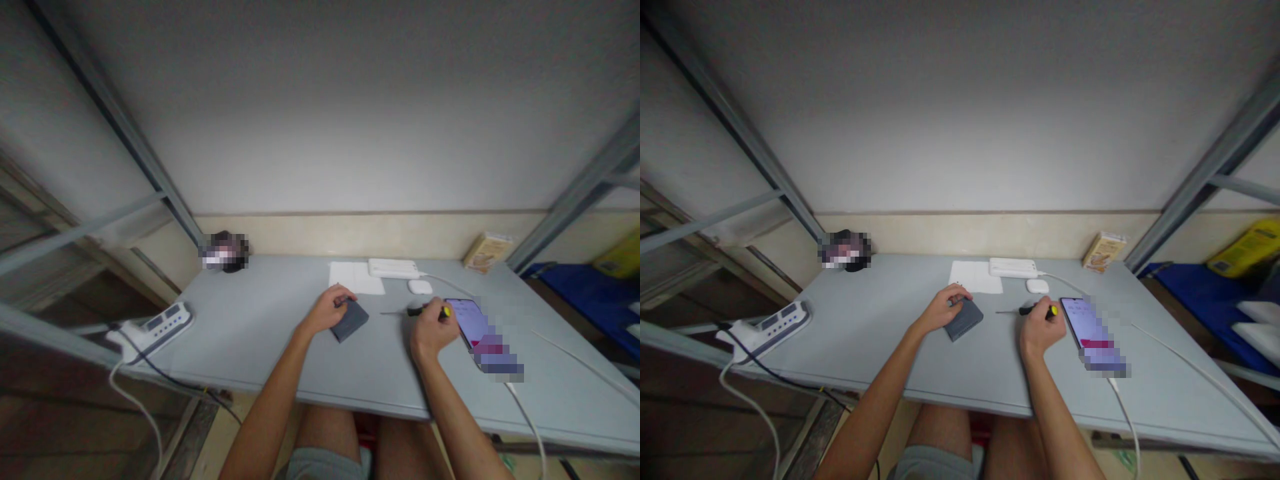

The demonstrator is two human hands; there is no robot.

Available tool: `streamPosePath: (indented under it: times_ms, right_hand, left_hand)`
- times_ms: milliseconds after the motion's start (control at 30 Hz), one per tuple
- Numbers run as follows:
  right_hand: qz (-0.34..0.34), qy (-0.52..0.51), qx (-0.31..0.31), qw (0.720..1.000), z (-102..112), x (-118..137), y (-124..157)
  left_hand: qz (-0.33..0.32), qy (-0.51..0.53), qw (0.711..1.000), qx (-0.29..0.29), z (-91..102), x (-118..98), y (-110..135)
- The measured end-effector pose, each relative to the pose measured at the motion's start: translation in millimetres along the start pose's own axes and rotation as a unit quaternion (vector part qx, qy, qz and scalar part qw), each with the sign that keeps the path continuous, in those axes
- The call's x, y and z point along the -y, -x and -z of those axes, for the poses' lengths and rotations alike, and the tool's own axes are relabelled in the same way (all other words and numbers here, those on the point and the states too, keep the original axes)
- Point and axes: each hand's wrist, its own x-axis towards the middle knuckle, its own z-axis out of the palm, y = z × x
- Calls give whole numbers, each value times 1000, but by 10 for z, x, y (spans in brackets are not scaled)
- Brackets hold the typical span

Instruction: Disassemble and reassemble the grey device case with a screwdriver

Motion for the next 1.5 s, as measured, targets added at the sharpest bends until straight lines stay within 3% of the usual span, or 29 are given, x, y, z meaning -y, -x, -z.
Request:
streamPosePath:
  times_ms: [300,500,733,1067,1333,1500]
  right_hand:
    - [-45,-68,236,968,-63,-95,9]
    - [-56,-73,317,944,-61,-78,38]
    - [-81,-81,291,950,-78,-71,13]
    - [-83,-60,270,957,-75,-81,1]
    - [-80,-69,256,961,-87,-74,4]
    - [-82,-70,250,962,-99,-96,-1]
  left_hand:
    - [94,53,993,-46,-76,74,7]
    - [72,15,997,-32,-88,101,-6]
    - [86,5,995,-57,-89,130,-13]
    - [40,-152,965,-211,108,268,-19]
    - [48,-260,946,-188,152,302,23]
    - [39,-312,936,-161,167,307,-74]
